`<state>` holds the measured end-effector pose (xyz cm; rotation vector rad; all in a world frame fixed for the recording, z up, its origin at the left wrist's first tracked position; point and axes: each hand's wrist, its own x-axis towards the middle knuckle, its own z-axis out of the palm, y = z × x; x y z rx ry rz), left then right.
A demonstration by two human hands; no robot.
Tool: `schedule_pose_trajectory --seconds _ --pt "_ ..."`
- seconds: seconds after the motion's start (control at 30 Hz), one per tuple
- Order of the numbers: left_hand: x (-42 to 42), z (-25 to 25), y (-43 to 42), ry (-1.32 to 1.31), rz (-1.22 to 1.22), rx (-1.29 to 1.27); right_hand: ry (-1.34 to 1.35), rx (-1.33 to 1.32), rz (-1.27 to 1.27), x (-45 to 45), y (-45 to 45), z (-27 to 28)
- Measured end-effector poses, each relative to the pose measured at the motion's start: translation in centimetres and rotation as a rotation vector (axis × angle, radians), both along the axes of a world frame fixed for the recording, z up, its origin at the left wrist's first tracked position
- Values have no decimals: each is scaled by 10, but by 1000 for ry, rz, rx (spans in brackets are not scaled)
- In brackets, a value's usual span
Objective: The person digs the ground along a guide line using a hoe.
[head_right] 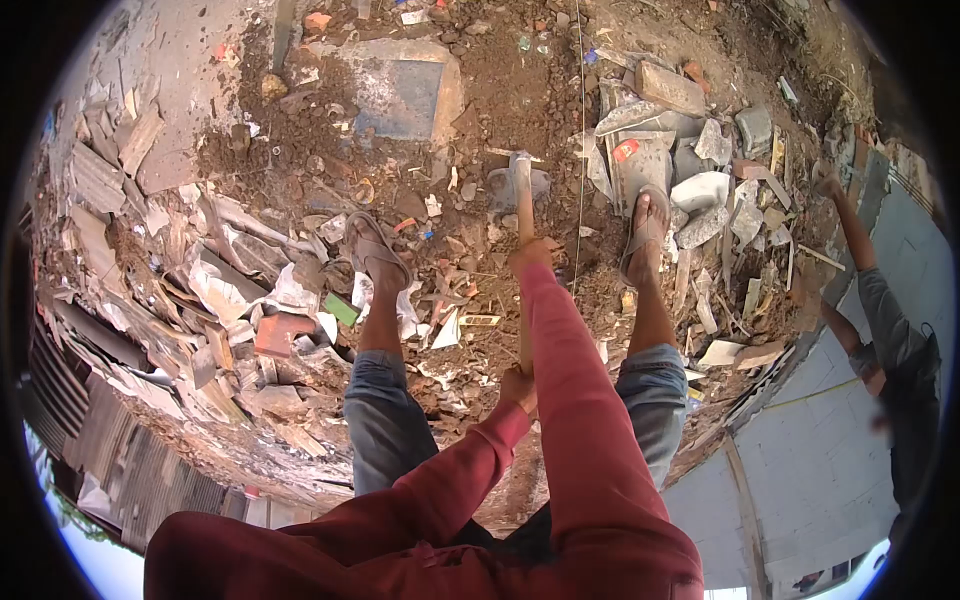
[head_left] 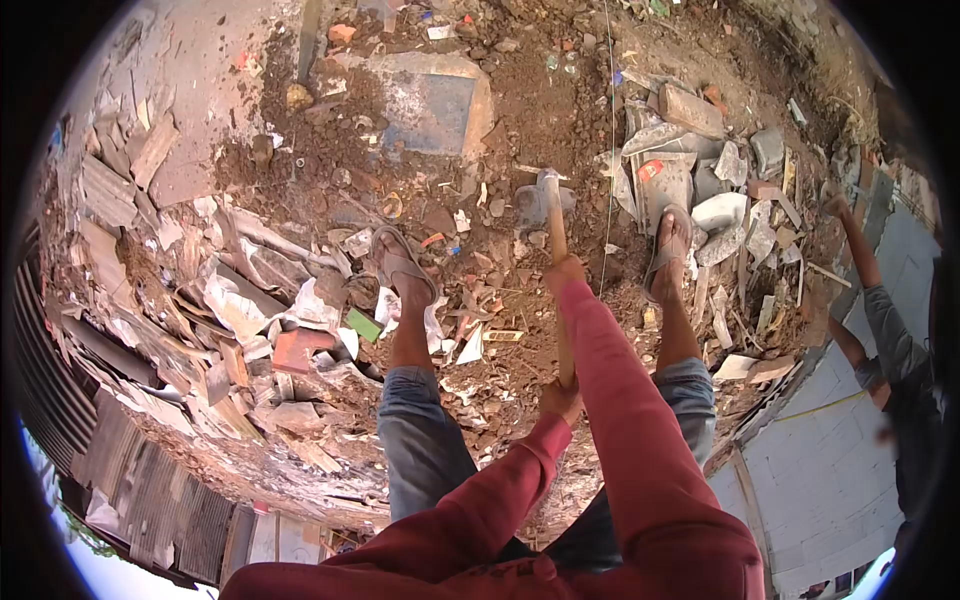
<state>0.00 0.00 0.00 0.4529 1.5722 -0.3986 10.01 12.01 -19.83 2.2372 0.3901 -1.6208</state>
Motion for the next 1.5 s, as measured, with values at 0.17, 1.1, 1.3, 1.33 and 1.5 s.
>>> schedule_pose_trajectory --seconds 0.17,1.1,1.3,1.33,1.5 --pt "-38 31 6 2 -110 -165 -39 -20 -283 -16 -90 -19" --pt "-229 195 169 -462 -653 541 17 771 -1295 -81 75 323" --pt "-110 198 65 -261 -573 558 210 604 -1315 7 21 305" --pt "-93 196 47 -187 -588 572 226 587 -1275 15 11 294" --pt "-4 203 -45 67 -442 554 304 551 -1081 51 -35 273"
